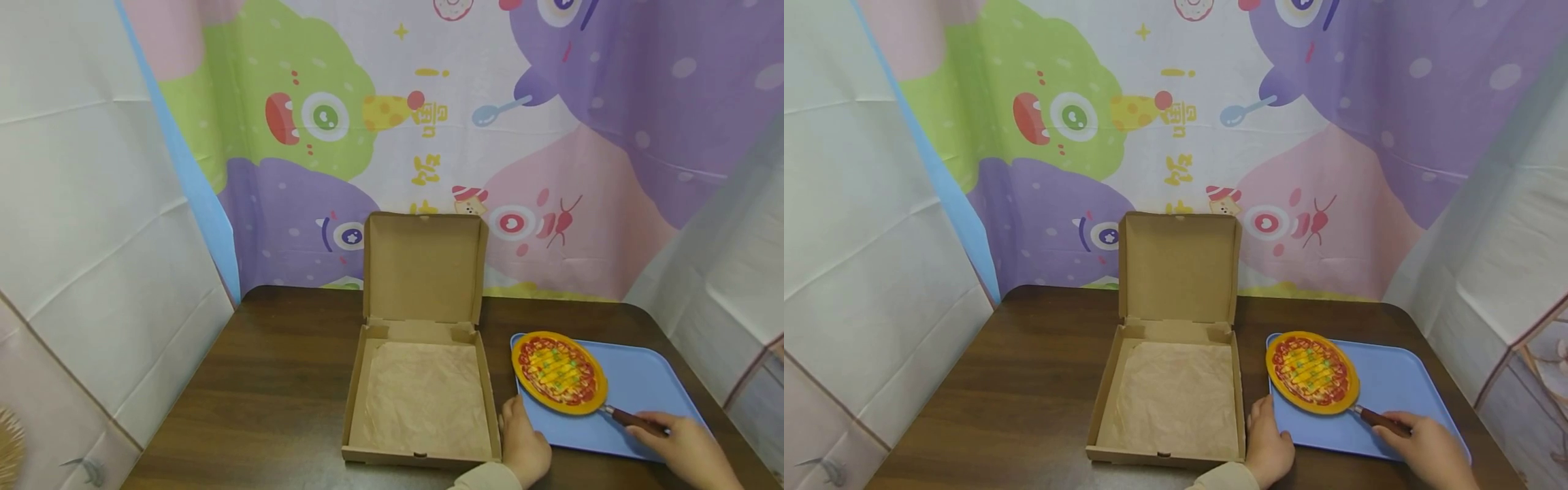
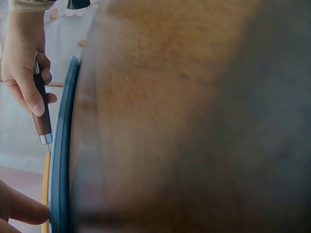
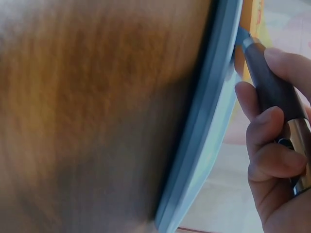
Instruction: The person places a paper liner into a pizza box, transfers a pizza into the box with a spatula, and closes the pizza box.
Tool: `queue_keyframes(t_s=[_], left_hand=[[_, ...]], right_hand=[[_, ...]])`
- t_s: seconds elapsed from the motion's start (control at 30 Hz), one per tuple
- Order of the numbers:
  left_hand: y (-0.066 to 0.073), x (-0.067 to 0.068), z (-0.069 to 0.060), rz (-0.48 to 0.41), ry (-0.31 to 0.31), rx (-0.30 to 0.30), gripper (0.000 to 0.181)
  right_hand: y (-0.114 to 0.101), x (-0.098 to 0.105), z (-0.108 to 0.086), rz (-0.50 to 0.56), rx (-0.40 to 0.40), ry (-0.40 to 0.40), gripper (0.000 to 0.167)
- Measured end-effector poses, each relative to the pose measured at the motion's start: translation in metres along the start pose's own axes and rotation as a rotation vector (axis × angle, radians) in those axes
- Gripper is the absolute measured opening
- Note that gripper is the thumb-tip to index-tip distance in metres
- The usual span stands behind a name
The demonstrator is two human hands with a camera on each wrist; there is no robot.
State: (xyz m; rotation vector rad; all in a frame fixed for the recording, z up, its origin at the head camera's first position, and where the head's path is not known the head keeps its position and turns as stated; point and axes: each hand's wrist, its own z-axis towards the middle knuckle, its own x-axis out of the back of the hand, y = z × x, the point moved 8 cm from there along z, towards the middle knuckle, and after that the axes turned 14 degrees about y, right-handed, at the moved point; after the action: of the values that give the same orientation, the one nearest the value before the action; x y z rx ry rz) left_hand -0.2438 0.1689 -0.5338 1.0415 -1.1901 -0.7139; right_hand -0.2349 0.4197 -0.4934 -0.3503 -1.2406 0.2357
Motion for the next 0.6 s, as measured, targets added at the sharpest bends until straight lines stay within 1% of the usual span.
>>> queue_keyframes(t_s=[0.1, 0.2, 0.37, 0.43, 0.6], left_hand=[[-0.0006, -0.0007, 0.0001, -0.002, -0.008, 0.002, 0.058], [-0.0010, -0.0013, 0.0003, -0.006, -0.017, 0.006, 0.059], [-0.0019, -0.0019, 0.0007, -0.004, -0.023, 0.012, 0.059], [-0.0021, -0.0021, 0.0008, -0.005, -0.026, 0.016, 0.058], [-0.0023, -0.0028, 0.0010, -0.008, -0.038, 0.027, 0.057]], right_hand=[[-0.0024, 0.0000, -0.0029, -0.008, 0.003, 0.027, 0.038], [-0.0035, -0.0007, -0.0048, -0.016, -0.006, 0.036, 0.039], [-0.0016, -0.0048, -0.0066, -0.006, -0.047, 0.024, 0.044], [-0.0003, -0.0058, -0.0078, -0.003, -0.060, 0.031, 0.046], [0.0025, -0.0065, -0.0104, 0.002, -0.073, 0.074, 0.048]])
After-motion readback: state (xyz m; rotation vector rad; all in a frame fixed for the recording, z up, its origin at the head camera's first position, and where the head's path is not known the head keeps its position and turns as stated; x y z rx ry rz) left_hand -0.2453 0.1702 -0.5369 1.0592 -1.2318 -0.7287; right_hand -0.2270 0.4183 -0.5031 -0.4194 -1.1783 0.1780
